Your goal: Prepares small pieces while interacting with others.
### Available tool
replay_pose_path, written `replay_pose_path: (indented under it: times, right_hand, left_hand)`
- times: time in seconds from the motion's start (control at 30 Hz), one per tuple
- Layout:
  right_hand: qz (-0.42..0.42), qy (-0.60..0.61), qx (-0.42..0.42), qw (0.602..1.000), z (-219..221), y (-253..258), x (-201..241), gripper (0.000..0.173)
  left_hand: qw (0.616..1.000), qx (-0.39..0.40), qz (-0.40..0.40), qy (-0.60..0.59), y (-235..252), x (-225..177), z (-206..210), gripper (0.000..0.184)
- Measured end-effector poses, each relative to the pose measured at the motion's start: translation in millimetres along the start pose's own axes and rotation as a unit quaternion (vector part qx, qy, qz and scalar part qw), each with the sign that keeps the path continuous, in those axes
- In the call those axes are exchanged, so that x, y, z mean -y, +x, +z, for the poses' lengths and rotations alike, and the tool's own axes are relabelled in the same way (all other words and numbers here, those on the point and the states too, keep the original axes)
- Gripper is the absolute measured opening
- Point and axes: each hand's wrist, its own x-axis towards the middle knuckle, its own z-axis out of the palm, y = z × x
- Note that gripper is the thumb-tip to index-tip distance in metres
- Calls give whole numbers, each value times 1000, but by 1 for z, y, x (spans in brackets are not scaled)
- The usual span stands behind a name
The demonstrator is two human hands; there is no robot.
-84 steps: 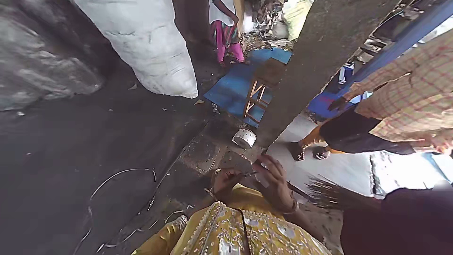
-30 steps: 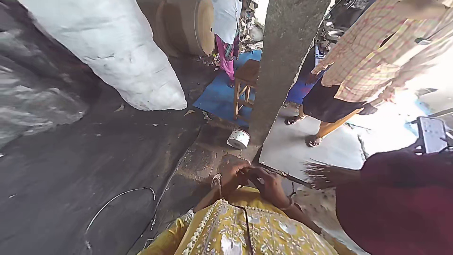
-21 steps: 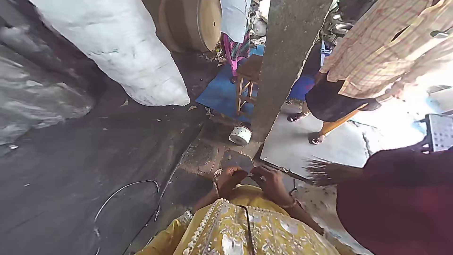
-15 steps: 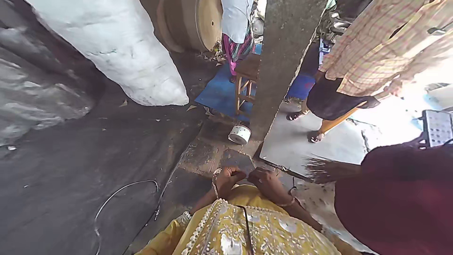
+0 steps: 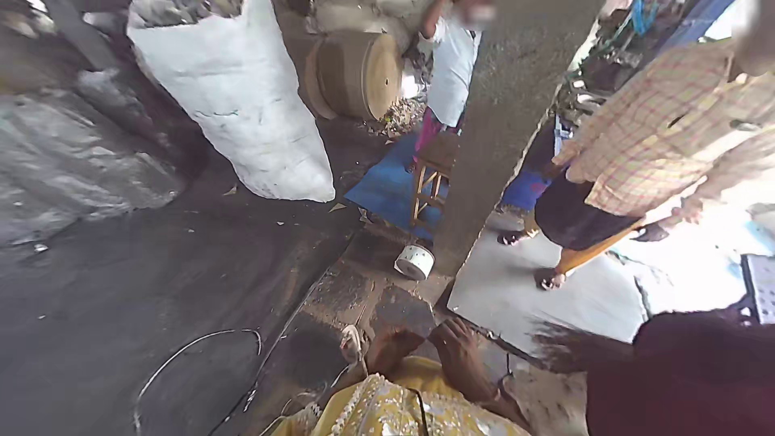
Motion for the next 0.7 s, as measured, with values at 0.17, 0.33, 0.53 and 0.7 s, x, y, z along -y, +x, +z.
replay_pose_path:
  times: [0.17, 0.33, 0.53, 0.7]
  right_hand:
    - [-50, 13, -20, 998, 22, 23, 3, 16]
    - [-144, 89, 128, 977, 43, 61, 19, 25]
    - [-265, 176, 120, 940, 93, 110, 41, 16]
    - [-261, 166, 114, 944, 120, 160, 67, 13]
  left_hand:
    - [997, -40, -60, 14, -7, -6, -16, 19]
    - [990, -117, -83, -4, -18, 15, -43, 22]
    - [979, -107, 35, -172, -15, 36, -93, 16]
    - [980, -119, 59, -151, -1, 46, -153, 24]
